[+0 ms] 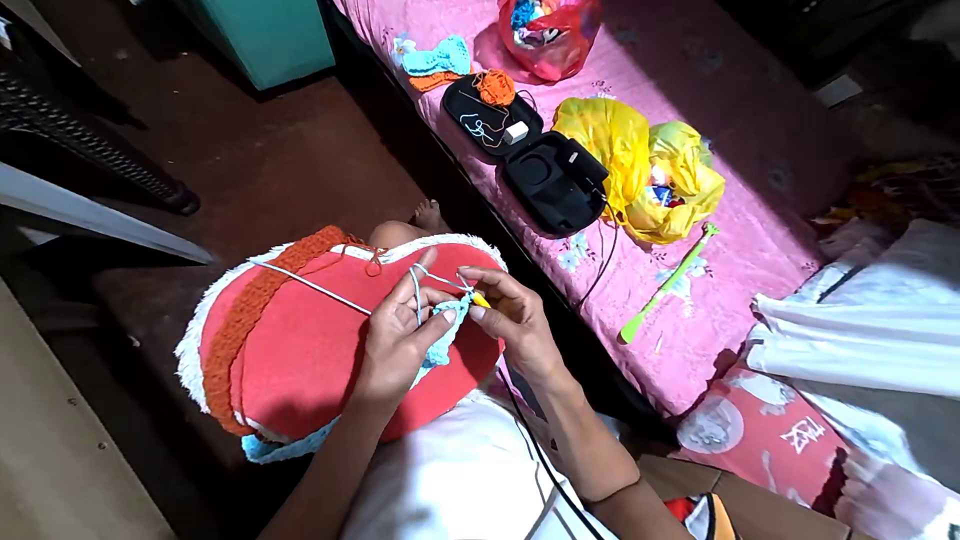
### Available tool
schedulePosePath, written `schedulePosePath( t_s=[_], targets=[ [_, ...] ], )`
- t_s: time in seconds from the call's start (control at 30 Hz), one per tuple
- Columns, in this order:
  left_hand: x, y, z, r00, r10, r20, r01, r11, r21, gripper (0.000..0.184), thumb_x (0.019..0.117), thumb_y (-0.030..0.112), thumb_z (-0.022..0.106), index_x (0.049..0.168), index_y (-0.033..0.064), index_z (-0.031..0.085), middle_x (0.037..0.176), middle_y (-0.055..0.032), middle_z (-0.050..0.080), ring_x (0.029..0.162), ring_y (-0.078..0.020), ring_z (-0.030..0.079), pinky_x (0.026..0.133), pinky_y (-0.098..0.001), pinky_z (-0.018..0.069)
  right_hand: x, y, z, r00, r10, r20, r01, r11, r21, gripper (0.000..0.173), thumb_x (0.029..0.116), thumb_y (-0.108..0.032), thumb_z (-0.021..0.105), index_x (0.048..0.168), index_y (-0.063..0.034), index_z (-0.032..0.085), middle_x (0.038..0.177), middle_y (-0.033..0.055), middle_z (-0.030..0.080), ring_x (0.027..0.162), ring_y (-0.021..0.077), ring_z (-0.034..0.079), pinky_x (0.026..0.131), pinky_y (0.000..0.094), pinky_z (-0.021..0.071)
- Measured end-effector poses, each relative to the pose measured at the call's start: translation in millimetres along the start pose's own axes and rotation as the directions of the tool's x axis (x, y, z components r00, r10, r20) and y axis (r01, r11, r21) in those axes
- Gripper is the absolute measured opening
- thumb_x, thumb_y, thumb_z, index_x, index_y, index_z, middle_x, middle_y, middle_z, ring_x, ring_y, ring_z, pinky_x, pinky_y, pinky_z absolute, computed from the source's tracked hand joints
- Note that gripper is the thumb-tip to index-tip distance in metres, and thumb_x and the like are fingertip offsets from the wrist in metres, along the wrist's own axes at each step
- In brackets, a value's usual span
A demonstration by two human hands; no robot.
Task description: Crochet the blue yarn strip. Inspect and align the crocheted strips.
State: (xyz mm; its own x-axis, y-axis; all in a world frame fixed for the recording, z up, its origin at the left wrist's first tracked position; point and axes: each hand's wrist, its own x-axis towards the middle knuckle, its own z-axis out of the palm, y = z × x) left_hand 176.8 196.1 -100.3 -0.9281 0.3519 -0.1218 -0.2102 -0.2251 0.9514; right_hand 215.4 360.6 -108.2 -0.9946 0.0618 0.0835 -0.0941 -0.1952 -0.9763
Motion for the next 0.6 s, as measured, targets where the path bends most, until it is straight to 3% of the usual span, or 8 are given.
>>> schedulePosePath(
  t_s=[0.07, 0.13, 0.23, 0.4, 0.6],
  targets=[
    [0.8, 1.4, -2.1, 0.998, -0.064, 0.011, 0.065, 0.996, -0.059, 0.067, 0.0871, -0.005, 0.061, 0.151, 0.0049, 0.046, 0.096, -0.0063, 0.073, 0.086, -0.0115, 0.071, 0.082, -0.0271, 0.0598, 0.1, 0.1, -6.9, 0.999, -0.021, 0.044, 0.023, 0.999, -0.04, 0.035, 0.0938, 0.003, 0.054, 0.126, 0.0022, 0.067, 0.112, 0.0041, 0.071, 0.093, 0.0033, 0.065, 0.083, 0.0219, 0.0548],
    [0.6, 3.2, -2.5, 0.996, -0.088, -0.018, 0.086, 0.992, -0.088, 0.065, 0.0869, -0.007, 0.061, 0.149, 0.0036, 0.048, 0.095, -0.0055, 0.074, 0.085, -0.0106, 0.071, 0.082, -0.0265, 0.0596, 0.5, 0.9, -13.2, 0.996, -0.04, 0.085, 0.049, 0.993, -0.104, 0.032, 0.0943, 0.003, 0.055, 0.123, 0.0029, 0.07, 0.109, 0.0042, 0.07, 0.096, 0.0045, 0.064, 0.086, 0.023, 0.0551],
    [-0.7, 5.8, -1.4, 0.994, -0.087, -0.072, 0.081, 0.993, -0.082, 0.061, 0.0872, -0.007, 0.062, 0.146, 0.0019, 0.051, 0.089, -0.004, 0.074, 0.081, -0.0093, 0.071, 0.079, -0.0251, 0.0596, 2.4, 0.7, -21.3, 0.99, -0.052, 0.128, 0.076, 0.979, -0.19, 0.029, 0.0953, 0.002, 0.056, 0.12, 0.0026, 0.072, 0.1, 0.0025, 0.068, 0.09, 0.0031, 0.062, 0.083, 0.0206, 0.0537],
    [-3.1, 8.1, 1.0, 0.993, -0.054, -0.108, 0.044, 0.995, -0.09, 0.058, 0.0875, -0.009, 0.062, 0.144, 0.0019, 0.054, 0.088, -0.0051, 0.074, 0.077, -0.0096, 0.07, 0.075, -0.0242, 0.06, 5.1, -4.5, -31.8, 0.985, -0.036, 0.17, 0.081, 0.959, -0.27, 0.028, 0.0954, 0.001, 0.056, 0.118, 0.0005, 0.073, 0.095, 0.001, 0.067, 0.087, 0.0022, 0.061, 0.079, 0.0186, 0.0535],
    [-5.5, 5.5, 0.9, 0.986, 0.079, -0.147, -0.075, 0.997, 0.034, 0.06, 0.0869, -0.008, 0.064, 0.145, 0.0015, 0.053, 0.089, -0.0024, 0.074, 0.076, -0.008, 0.07, 0.074, -0.0219, 0.0592, 3.8, -5.0, -41.3, 0.953, -0.172, 0.249, 0.271, 0.85, -0.452, 0.026, 0.0956, 0.0, 0.058, 0.113, -0.0022, 0.077, 0.089, 0.0036, 0.067, 0.081, 0.0022, 0.061, 0.076, 0.0175, 0.0529]
  ],
)
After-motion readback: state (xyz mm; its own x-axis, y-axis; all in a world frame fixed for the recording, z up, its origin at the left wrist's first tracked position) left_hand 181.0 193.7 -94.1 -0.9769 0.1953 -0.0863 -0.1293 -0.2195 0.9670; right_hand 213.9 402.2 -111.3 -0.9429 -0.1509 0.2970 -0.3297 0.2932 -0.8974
